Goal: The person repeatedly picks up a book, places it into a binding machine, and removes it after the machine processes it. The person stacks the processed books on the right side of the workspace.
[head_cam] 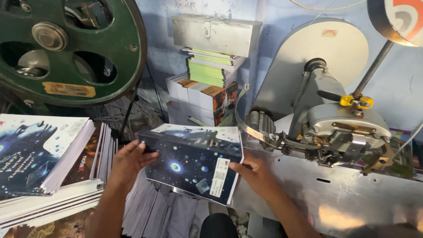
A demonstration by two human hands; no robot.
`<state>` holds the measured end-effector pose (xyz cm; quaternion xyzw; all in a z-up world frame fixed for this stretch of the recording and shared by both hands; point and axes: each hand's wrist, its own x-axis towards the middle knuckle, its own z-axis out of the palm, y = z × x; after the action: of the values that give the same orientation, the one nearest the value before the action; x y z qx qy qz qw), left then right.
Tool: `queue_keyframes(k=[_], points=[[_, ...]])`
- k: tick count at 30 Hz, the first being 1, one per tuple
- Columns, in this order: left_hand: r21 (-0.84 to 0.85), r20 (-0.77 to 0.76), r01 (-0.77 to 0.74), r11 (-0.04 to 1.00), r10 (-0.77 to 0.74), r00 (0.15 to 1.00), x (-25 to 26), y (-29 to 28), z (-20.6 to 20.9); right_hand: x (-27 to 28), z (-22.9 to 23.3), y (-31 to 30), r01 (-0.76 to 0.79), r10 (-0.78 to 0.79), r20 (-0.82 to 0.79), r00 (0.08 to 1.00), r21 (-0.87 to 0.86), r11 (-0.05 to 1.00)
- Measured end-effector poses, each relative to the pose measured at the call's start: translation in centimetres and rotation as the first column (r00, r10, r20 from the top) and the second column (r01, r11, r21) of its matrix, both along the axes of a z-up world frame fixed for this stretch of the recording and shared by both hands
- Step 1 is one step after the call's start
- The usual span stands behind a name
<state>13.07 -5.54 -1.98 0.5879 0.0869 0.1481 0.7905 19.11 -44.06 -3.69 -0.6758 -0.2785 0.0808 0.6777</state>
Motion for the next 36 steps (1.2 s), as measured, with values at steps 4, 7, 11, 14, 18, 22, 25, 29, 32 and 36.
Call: queue_keyframes(k=[4,7,11,14,18,22,25,29,32,36], points=[[0.058,-0.082,-0.042,0.997,0.046,0.996,3.1,-1.1,-1.3,2.1,-1.7,-0.1,0.096,-0.097,-0.098,0.99,-0.015,0.995],[0.096,-0.147,-0.013,0.995,0.027,0.989,4.7,-1.4,-2.1,3.3,-2.6,-0.4,0.181,-0.182,-0.072,0.981,-0.022,0.983],[0.148,-0.217,-0.024,0.989,0.056,0.975,6.9,-2.2,-2.8,3.3,-2.4,-0.7,0.284,-0.292,-0.081,0.953,-0.098,0.954],[0.153,-0.202,-0.027,0.988,0.058,0.978,7.4,-3.1,-3.7,2.4,-0.9,-0.9,0.403,-0.446,-0.122,0.887,-0.271,0.874],[0.159,-0.256,-0.051,0.986,0.091,0.962,8.3,-4.0,-4.4,1.5,1.1,-1.3,0.441,-0.541,-0.087,0.837,-0.48,0.759],[0.163,-0.229,-0.081,0.983,0.118,0.966,8.7,-4.8,-5.4,1.0,1.8,-1.6,0.46,-0.58,-0.044,0.814,-0.562,0.688],[0.237,-0.196,-0.131,0.962,0.18,0.964,9.0,-5.4,-5.6,0.6,1.9,-1.9,0.492,-0.586,0.049,0.809,-0.603,0.628],[0.367,-0.148,-0.187,0.911,0.256,0.955,8.6,-6.3,-5.2,0.4,1.9,-2.5,0.547,-0.6,0.121,0.791,-0.578,0.605],[0.426,-0.161,-0.208,0.881,0.3,0.94,8.2,-7.5,-4.6,0.2,1.4,-3.2,0.579,-0.617,0.138,0.775,-0.547,0.605],[0.472,-0.106,-0.237,0.849,0.321,0.941,7.3,-9.1,-3.8,0.7,1.0,-4.5,0.597,-0.606,0.229,0.762,-0.612,0.52]])
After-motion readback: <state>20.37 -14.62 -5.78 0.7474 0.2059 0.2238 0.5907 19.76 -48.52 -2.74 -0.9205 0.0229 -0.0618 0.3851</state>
